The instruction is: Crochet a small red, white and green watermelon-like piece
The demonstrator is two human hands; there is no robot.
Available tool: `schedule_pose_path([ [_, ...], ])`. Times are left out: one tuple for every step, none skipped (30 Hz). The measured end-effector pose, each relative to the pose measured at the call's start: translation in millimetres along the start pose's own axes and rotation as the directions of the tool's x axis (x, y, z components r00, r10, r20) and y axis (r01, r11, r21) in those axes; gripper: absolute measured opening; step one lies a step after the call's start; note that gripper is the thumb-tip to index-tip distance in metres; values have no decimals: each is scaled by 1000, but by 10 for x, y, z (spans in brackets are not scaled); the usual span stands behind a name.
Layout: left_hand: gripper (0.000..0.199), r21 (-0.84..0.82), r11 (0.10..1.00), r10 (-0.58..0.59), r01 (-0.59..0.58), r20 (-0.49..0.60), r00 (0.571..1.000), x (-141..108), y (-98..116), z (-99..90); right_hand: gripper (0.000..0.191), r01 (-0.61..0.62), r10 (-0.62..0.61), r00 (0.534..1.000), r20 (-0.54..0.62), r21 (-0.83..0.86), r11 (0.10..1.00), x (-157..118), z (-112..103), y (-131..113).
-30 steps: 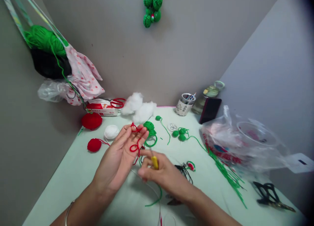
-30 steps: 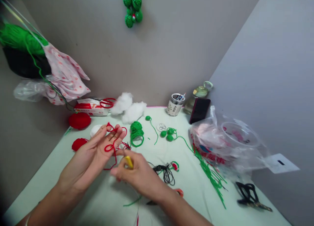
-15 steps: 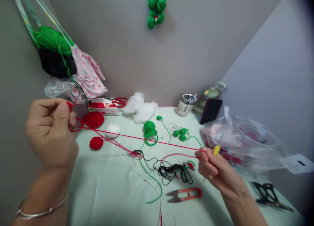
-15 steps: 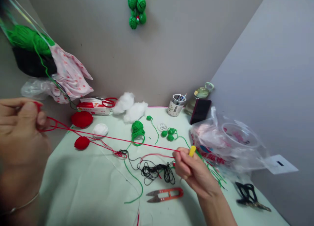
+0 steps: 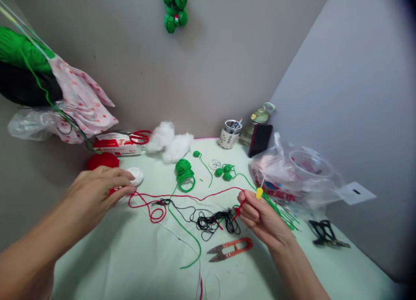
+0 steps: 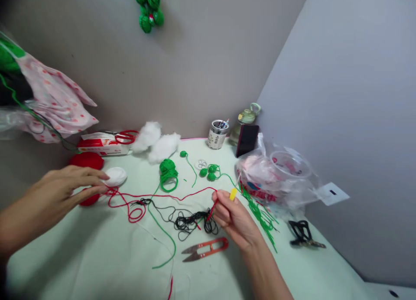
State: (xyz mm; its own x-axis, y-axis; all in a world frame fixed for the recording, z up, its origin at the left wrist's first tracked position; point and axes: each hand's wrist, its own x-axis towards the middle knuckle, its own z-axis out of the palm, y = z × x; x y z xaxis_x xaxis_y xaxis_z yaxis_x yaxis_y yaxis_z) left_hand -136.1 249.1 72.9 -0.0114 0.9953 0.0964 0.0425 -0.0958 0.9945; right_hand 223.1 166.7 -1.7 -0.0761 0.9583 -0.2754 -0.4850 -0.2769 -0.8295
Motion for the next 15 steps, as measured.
schedule_pose_path([
  [35, 180, 980, 81, -87, 38, 996, -57, 26, 112, 43, -8, 8, 1000, 17, 2, 1000, 3, 33, 34],
  [29, 267, 946, 170, -183, 70, 983, -124, 43, 242, 42, -20, 20, 999, 32, -1, 1000, 2, 69, 70],
  [23, 280, 931, 204, -234, 130, 970, -196, 42, 386, 42, -33, 33, 998, 50, -8, 999, -2, 108, 108],
  [23, 254, 936, 200, -245, 191, 961, -267, 21, 536, 43, -48, 49, 997, 64, -17, 999, -9, 148, 147],
  [24, 226, 947, 171, -230, 252, 952, -334, -22, 682, 43, -67, 70, 994, 82, -29, 997, -19, 188, 188],
  [29, 210, 958, 122, -197, 322, 939, -390, -82, 817, 45, -88, 93, 990, 104, -46, 995, -30, 227, 226],
  [36, 204, 968, 52, -149, 416, 908, -433, -154, 932, 45, -104, 111, 986, 124, -62, 993, -42, 263, 261],
  [38, 205, 975, -35, -90, 535, 844, -462, -230, 1023, 46, -115, 127, 980, 151, -87, 990, -53, 294, 288],
  [36, 189, 980, -76, -61, 643, 762, -476, -301, 1089, 47, -117, 137, 973, 184, -119, 986, -64, 319, 306],
  [30, 187, 981, -98, -54, 714, 694, -478, -363, 1129, 48, -113, 144, 967, 209, -152, 982, -72, 335, 313],
  [25, 186, 981, -105, -54, 743, 661, -469, -410, 1147, 48, -103, 145, 963, 225, -188, 977, -79, 343, 309],
  [23, 189, 980, -103, -59, 741, 663, -455, -442, 1149, 48, -86, 138, 964, 225, -225, 970, -82, 342, 294],
  [24, 195, 978, -95, -69, 718, 690, -437, -460, 1140, 48, -67, 123, 971, 206, -259, 964, -83, 334, 271],
  [27, 203, 976, -86, -75, 683, 725, -419, -467, 1125, 48, -51, 104, 979, 174, -287, 957, -82, 321, 243],
  [28, 211, 974, -77, -83, 654, 753, -404, -467, 1110, 48, -34, 78, 988, 133, -306, 951, -78, 302, 213],
])
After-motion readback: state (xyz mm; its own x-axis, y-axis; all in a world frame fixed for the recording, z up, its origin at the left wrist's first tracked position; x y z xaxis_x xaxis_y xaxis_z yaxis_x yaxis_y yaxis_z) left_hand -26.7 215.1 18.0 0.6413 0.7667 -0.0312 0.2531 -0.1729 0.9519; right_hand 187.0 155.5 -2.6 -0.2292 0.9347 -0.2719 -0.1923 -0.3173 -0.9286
